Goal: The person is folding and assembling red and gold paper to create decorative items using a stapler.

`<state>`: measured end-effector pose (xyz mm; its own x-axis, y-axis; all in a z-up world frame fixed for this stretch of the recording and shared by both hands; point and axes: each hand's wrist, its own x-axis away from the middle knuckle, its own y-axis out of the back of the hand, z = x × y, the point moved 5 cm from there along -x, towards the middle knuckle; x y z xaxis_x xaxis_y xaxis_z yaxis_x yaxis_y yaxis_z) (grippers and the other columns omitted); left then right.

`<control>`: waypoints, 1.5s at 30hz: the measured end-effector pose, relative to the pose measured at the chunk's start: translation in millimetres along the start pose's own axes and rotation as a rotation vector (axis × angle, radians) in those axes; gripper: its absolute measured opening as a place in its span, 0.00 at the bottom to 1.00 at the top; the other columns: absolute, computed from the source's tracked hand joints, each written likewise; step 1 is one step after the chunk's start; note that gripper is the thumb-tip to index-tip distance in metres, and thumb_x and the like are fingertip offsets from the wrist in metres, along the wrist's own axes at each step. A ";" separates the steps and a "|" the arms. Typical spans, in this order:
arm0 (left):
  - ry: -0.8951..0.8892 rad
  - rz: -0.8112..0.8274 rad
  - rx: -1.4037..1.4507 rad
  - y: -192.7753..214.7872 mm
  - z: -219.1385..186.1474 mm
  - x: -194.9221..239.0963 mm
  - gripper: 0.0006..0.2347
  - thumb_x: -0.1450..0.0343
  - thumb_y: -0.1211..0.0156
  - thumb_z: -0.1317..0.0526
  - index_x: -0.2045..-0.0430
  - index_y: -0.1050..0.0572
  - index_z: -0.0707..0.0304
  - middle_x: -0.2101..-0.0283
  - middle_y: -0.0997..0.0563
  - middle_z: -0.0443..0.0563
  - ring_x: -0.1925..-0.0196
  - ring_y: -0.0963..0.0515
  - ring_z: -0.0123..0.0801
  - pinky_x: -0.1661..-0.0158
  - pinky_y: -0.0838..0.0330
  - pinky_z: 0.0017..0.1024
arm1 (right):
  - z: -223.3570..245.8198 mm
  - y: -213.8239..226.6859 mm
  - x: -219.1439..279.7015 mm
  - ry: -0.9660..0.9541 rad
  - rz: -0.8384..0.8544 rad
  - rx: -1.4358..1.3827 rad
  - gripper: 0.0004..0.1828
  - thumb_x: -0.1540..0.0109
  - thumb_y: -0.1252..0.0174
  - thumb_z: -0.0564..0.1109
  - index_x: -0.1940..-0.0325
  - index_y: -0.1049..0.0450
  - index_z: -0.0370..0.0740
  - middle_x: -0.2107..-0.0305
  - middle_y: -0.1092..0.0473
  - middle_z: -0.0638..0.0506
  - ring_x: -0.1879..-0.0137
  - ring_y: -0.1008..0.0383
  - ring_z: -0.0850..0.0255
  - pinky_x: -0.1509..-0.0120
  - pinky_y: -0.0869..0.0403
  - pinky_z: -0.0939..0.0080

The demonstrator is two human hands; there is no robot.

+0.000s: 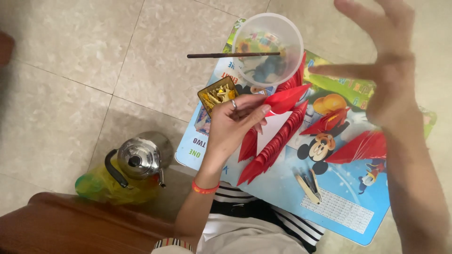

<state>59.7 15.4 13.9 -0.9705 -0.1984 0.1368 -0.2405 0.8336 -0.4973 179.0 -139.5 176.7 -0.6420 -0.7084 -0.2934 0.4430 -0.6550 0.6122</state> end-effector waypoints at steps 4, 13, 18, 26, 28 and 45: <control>0.010 0.054 0.003 -6.7 -19.0 6.8 0.10 0.26 0.36 0.69 0.52 0.21 0.76 0.65 0.16 0.50 0.67 0.18 0.23 0.70 0.25 0.21 | 17.2 -2.4 18.4 0.029 0.010 0.041 0.47 0.28 0.71 0.75 0.32 0.35 0.28 0.29 0.53 0.48 0.19 0.49 0.45 0.43 0.23 0.41; 0.141 0.232 0.055 -23.4 -32.1 21.9 0.10 0.26 0.35 0.68 0.52 0.20 0.77 0.66 0.16 0.51 0.70 0.18 0.23 0.68 0.23 0.21 | 35.5 -4.9 45.8 0.389 0.208 0.281 0.34 0.31 0.71 0.59 0.56 0.16 0.51 0.38 0.32 0.51 0.28 0.47 0.46 0.17 0.52 0.34; 0.228 0.322 0.072 -29.4 -36.0 23.6 0.10 0.26 0.36 0.68 0.54 0.20 0.77 0.68 0.16 0.51 0.70 0.19 0.23 0.72 0.26 0.21 | 42.3 -2.5 59.7 0.436 0.252 0.303 0.32 0.32 0.69 0.57 0.56 0.15 0.49 0.40 0.31 0.52 0.29 0.45 0.45 0.18 0.49 0.32; 0.207 0.482 0.010 -36.3 -48.0 23.5 0.07 0.26 0.35 0.68 0.58 0.19 0.75 0.71 0.18 0.49 0.72 0.21 0.22 0.72 0.28 0.20 | 44.7 4.0 69.7 0.486 0.275 0.315 0.30 0.34 0.68 0.57 0.55 0.16 0.54 0.41 0.30 0.56 0.31 0.41 0.44 0.19 0.48 0.29; 0.186 0.507 -0.041 -36.9 -48.0 22.6 0.07 0.26 0.34 0.68 0.58 0.19 0.75 0.71 0.18 0.49 0.72 0.21 0.22 0.71 0.27 0.20 | 45.6 2.8 69.7 0.473 0.292 0.323 0.30 0.35 0.67 0.57 0.55 0.16 0.54 0.41 0.29 0.57 0.30 0.40 0.44 0.19 0.49 0.28; 0.245 0.579 -0.067 -41.4 -46.4 22.3 0.09 0.27 0.34 0.67 0.58 0.19 0.77 0.71 0.18 0.47 0.73 0.20 0.21 0.71 0.24 0.21 | 55.8 8.3 80.0 0.620 0.317 0.350 0.29 0.41 0.61 0.54 0.56 0.17 0.38 0.42 0.30 0.56 0.34 0.37 0.46 0.31 0.39 0.26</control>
<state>48.8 0.5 77.3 -0.9094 0.4119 0.0582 0.3318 0.8025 -0.4960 96.4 -186.9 199.2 -0.0050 -0.9332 -0.3593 0.2574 -0.3484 0.9013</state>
